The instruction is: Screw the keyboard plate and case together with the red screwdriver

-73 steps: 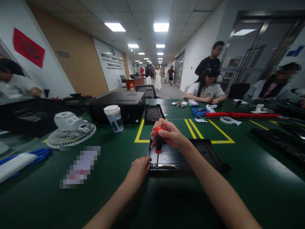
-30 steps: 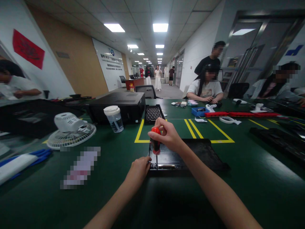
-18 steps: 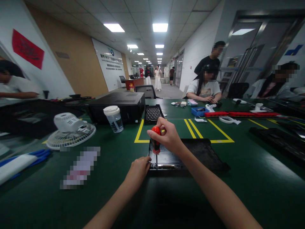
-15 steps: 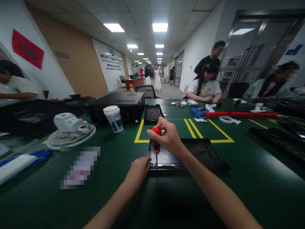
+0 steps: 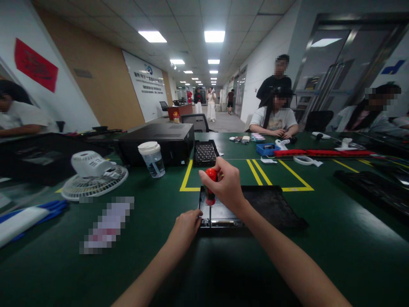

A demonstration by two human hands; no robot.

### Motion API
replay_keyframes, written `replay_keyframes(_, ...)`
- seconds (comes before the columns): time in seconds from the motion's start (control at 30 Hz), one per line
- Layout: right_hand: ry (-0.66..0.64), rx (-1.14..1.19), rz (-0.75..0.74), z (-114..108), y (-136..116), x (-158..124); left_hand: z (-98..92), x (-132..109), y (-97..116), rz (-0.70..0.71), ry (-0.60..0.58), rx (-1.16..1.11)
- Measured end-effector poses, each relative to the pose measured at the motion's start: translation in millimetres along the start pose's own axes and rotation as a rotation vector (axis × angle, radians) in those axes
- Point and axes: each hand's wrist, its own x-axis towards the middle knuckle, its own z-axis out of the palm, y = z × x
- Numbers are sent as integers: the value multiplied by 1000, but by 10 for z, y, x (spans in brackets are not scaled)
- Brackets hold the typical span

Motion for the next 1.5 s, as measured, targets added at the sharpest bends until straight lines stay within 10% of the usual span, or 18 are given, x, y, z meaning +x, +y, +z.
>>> replay_keyframes(1.1, 153, -277, -53, 61, -85, -86, -30, -9, 35, -28, -13, -14)
replay_keyframes(1.5, -127, 353, 232, 76, -41, -18, -9, -9, -3, 14, 16, -20)
